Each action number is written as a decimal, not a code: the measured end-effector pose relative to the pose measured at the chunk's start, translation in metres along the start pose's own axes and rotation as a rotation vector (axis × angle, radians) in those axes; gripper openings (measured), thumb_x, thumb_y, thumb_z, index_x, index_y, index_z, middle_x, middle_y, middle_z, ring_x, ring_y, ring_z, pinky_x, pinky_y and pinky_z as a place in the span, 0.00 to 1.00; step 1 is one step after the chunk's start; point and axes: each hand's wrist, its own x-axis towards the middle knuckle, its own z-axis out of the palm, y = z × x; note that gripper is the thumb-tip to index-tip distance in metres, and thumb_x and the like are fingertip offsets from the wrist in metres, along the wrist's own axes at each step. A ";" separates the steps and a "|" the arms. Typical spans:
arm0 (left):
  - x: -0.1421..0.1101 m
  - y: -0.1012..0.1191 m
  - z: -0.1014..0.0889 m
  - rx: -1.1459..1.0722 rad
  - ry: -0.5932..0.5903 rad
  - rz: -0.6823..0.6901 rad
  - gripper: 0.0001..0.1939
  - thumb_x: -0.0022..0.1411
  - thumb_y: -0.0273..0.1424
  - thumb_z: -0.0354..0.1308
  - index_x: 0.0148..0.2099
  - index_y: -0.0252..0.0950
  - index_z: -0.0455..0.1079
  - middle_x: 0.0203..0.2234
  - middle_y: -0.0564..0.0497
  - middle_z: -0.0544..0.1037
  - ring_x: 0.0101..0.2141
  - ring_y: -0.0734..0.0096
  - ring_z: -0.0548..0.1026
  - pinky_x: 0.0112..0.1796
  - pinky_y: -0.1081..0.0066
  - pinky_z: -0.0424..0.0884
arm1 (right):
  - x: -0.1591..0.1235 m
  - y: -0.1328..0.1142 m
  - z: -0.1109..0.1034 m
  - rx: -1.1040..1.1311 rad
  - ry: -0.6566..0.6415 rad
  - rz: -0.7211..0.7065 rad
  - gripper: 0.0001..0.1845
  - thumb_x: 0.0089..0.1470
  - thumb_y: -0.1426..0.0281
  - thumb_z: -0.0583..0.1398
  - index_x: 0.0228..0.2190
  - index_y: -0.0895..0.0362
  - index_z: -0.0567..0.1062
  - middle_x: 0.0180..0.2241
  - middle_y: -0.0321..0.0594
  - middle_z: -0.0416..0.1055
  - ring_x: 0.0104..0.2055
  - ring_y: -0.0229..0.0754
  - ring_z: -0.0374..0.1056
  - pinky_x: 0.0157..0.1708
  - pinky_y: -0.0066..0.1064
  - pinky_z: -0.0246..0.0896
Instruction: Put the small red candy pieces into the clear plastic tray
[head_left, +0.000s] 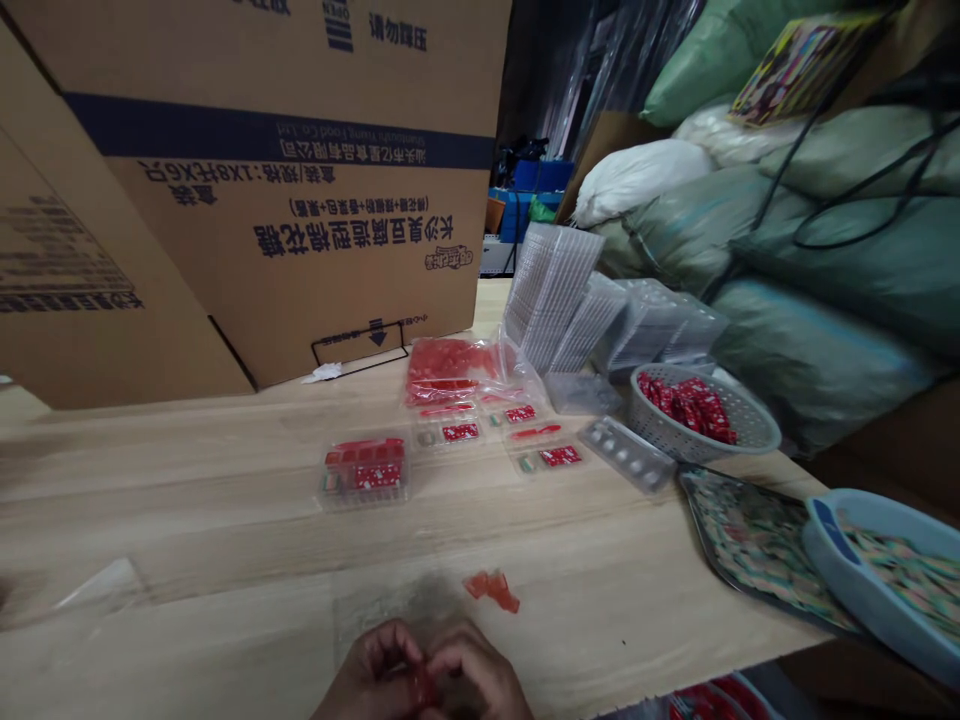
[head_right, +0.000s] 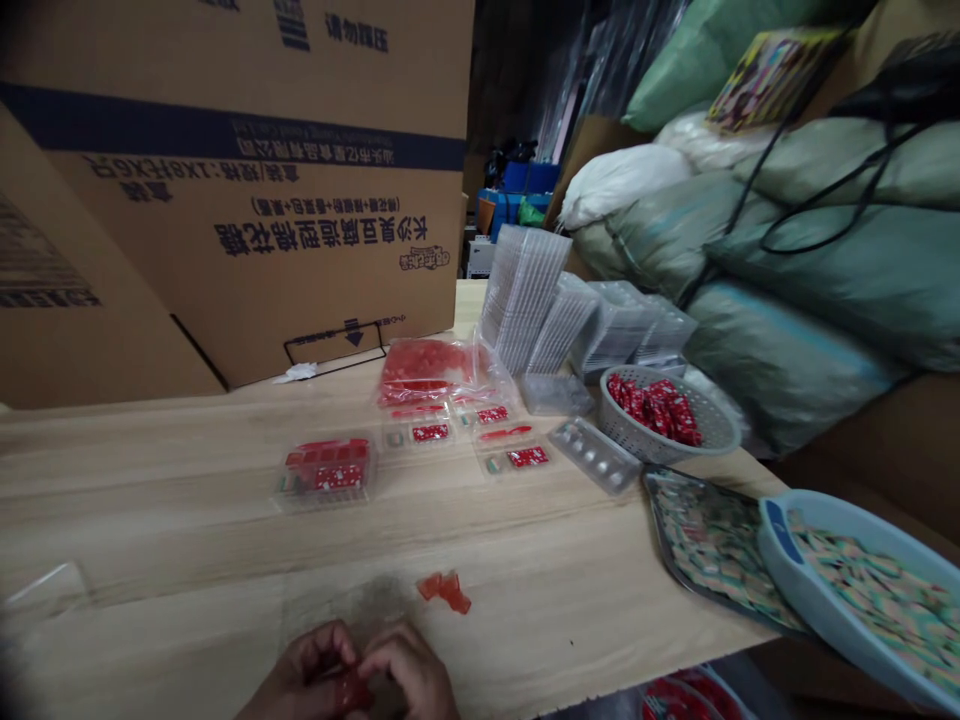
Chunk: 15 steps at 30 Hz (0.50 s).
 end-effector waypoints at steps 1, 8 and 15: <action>0.001 -0.001 -0.001 0.047 -0.005 0.015 0.24 0.37 0.43 0.75 0.25 0.36 0.64 0.15 0.61 0.67 0.17 0.84 0.60 0.23 0.80 0.55 | 0.000 0.000 0.000 -0.026 -0.010 -0.034 0.09 0.49 0.62 0.64 0.31 0.54 0.75 0.33 0.39 0.73 0.35 0.42 0.68 0.36 0.30 0.61; 0.016 0.007 -0.029 1.221 0.187 0.656 0.07 0.50 0.34 0.65 0.33 0.40 0.73 0.36 0.48 0.79 0.40 0.59 0.74 0.39 0.65 0.69 | 0.024 -0.004 -0.022 -0.297 0.022 0.053 0.04 0.55 0.69 0.61 0.30 0.56 0.73 0.30 0.38 0.74 0.34 0.41 0.69 0.35 0.29 0.63; 0.025 0.005 -0.040 1.565 0.221 0.889 0.04 0.57 0.25 0.57 0.32 0.40 0.69 0.39 0.50 0.78 0.42 0.61 0.73 0.41 0.64 0.67 | 0.069 0.005 -0.029 -0.741 -0.234 -0.096 0.05 0.55 0.77 0.62 0.31 0.55 0.75 0.32 0.36 0.74 0.38 0.42 0.69 0.38 0.29 0.63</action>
